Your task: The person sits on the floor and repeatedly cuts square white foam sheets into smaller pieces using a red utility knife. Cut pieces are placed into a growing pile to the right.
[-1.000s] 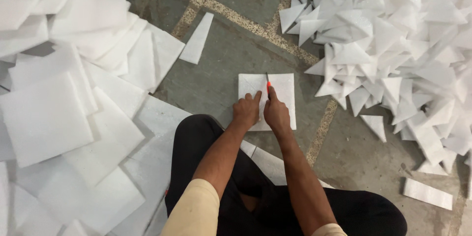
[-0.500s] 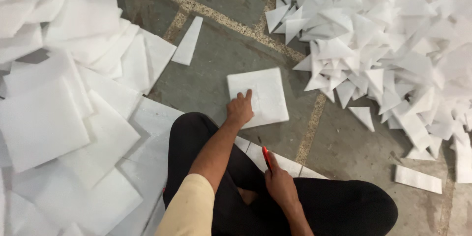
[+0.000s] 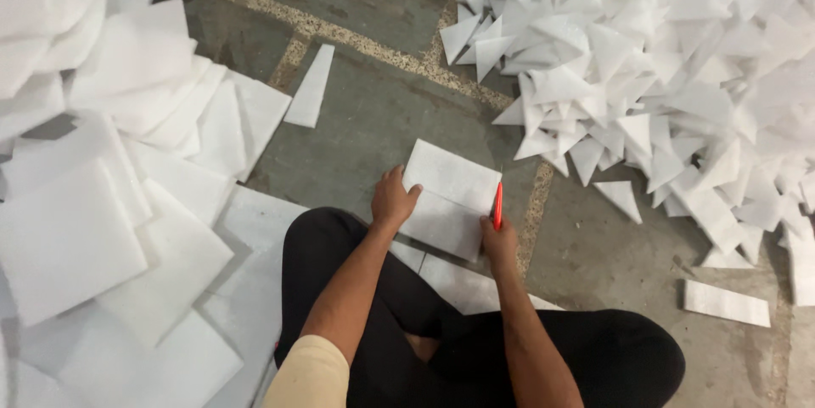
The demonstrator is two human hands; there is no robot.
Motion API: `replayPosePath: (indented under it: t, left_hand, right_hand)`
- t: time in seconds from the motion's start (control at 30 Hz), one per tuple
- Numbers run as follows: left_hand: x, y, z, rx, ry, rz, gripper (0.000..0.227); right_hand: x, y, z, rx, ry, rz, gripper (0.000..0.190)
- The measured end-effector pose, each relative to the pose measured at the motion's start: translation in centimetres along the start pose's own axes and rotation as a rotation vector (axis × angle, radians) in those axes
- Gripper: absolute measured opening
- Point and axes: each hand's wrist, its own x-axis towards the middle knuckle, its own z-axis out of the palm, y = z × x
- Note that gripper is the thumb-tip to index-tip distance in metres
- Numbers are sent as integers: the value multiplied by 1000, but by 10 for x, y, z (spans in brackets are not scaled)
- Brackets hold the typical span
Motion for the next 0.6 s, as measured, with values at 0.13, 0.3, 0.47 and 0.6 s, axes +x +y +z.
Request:
replayPosePath:
  t: [0.13,0.3,0.47,0.6]
  left_hand:
    - [22,-24,35,-330,-144,-109,64]
    - [12,-26,63,-418,-219,37,60]
    - [-23,11,46,-674,-216,181,61]
    - [-37,31,14,-631,-199,77,55]
  right_hand:
    - [4,-7,-11,406,-64,220,26]
    - [-21,-44,-5,570,-210,47,22]
    - [-56,-95,14,540,-364,47,38]
    - [-72,-105,13,670,-417,39,49]
